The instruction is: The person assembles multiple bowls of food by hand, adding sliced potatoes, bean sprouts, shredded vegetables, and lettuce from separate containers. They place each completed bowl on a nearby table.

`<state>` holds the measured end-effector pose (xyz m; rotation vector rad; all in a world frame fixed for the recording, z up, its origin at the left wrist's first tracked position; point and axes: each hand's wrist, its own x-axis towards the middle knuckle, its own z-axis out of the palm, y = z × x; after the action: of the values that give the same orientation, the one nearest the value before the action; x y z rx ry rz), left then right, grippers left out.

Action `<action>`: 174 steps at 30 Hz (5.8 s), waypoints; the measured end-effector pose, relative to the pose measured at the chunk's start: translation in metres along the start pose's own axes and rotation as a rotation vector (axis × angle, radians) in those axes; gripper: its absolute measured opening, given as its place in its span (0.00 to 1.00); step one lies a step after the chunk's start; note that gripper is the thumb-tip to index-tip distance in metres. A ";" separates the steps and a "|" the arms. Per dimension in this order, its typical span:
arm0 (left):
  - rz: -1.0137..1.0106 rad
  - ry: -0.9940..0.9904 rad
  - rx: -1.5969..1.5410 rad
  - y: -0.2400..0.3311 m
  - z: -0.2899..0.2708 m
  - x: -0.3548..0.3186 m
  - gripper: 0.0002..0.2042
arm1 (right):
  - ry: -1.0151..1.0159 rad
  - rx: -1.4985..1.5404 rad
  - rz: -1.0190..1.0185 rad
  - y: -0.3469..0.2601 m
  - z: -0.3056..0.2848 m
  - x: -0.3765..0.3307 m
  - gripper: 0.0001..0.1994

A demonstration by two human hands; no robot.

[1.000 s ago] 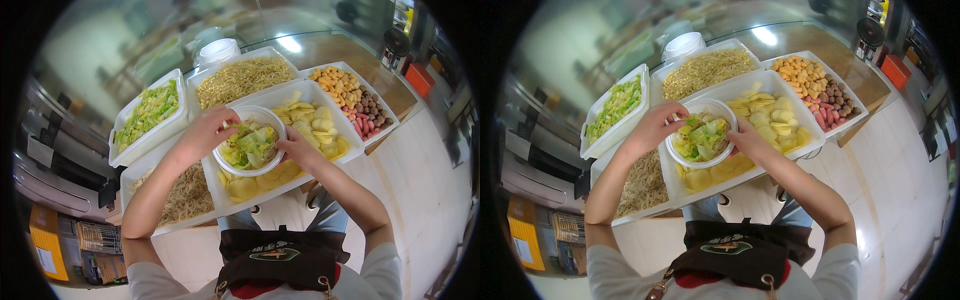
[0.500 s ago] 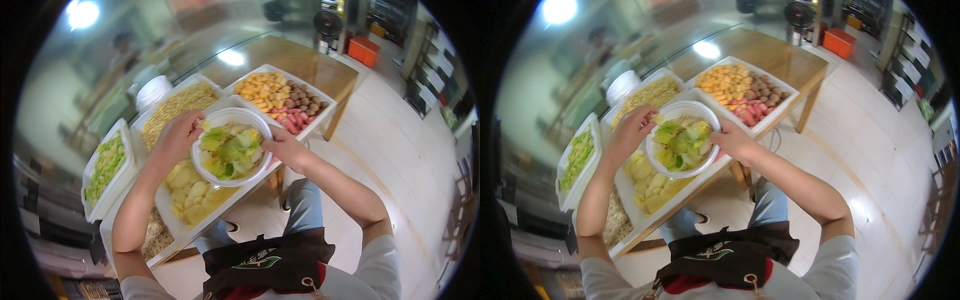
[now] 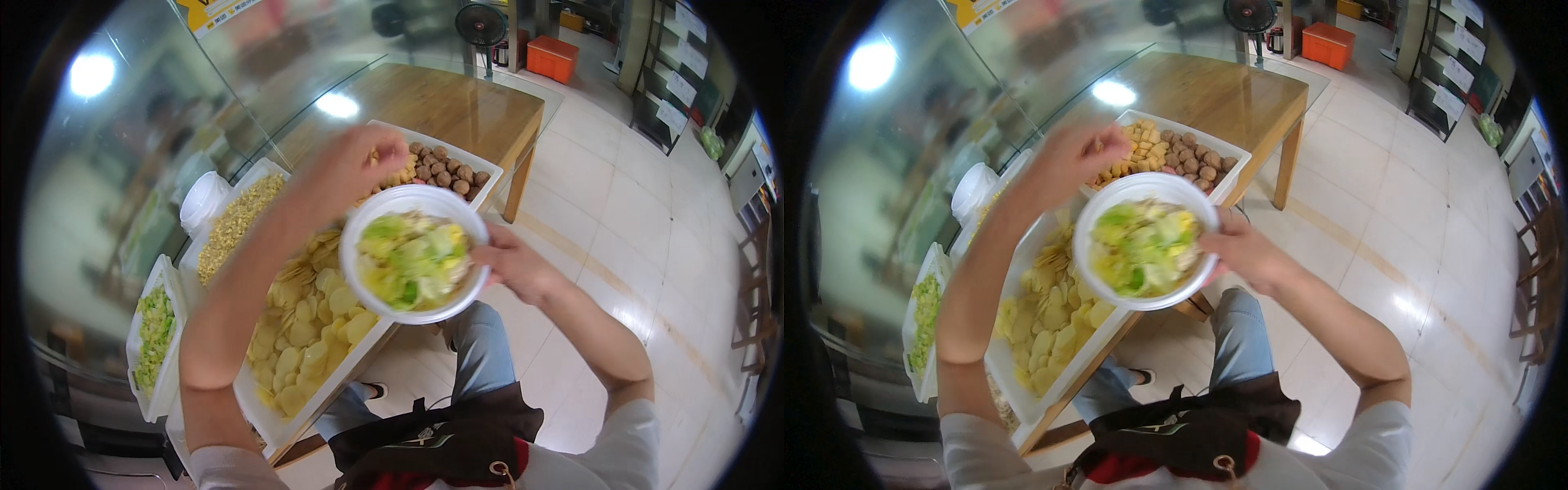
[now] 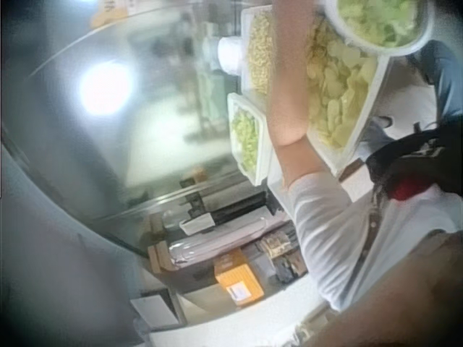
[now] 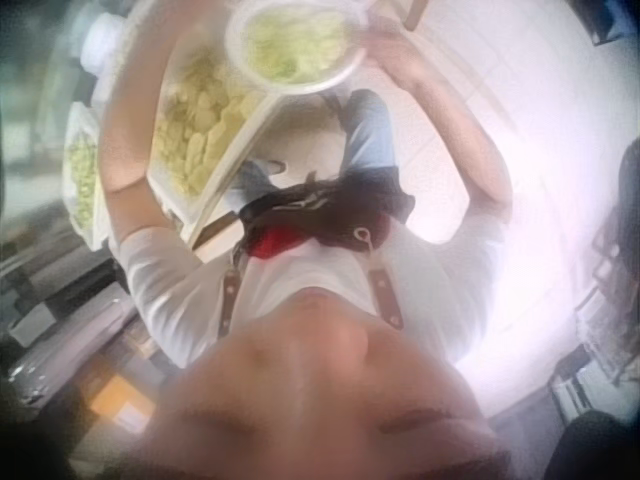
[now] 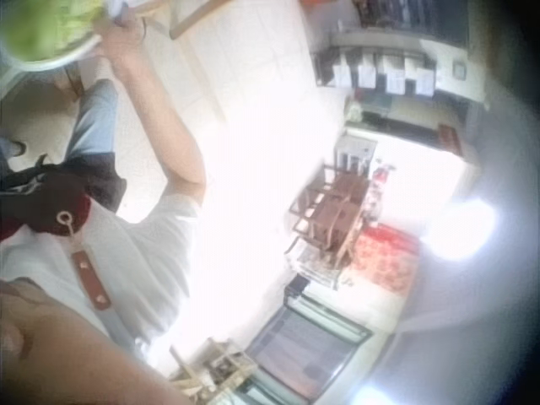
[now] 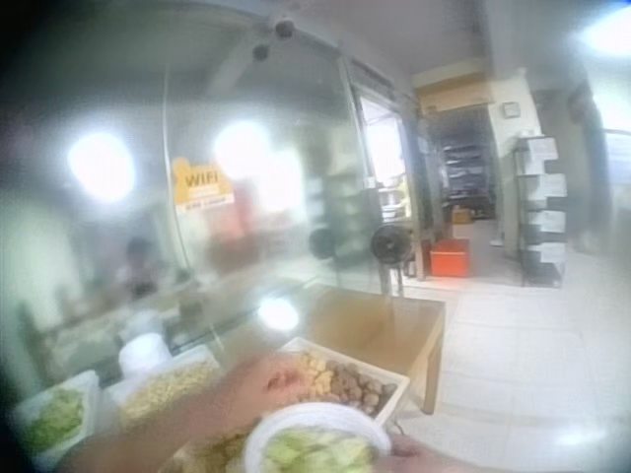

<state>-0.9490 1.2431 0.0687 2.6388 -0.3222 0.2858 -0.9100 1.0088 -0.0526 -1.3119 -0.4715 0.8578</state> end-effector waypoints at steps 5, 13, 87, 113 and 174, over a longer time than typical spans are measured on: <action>-0.057 -0.055 0.220 -0.154 0.073 0.081 0.10 | 0.285 -0.038 -0.050 -0.019 -0.063 -0.017 0.23; -0.235 -0.101 0.007 -0.186 0.107 0.094 0.10 | 0.627 -0.054 -0.106 -0.012 -0.165 -0.021 0.22; -0.900 0.345 0.982 -0.439 -0.130 -0.211 0.13 | 0.739 -0.079 -0.095 0.030 -0.178 0.069 0.16; -0.173 0.781 0.673 -0.438 -0.243 -0.256 0.07 | 0.252 -0.132 -0.285 -0.001 0.136 0.163 0.13; -0.472 -0.057 -0.537 -0.149 -0.153 -0.312 0.18 | -0.170 0.057 0.054 0.070 0.307 0.114 0.19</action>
<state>-1.2269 1.4990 0.0603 2.1083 0.1903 -0.0335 -1.0851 1.2942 -0.0687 -1.2093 -0.5430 1.0264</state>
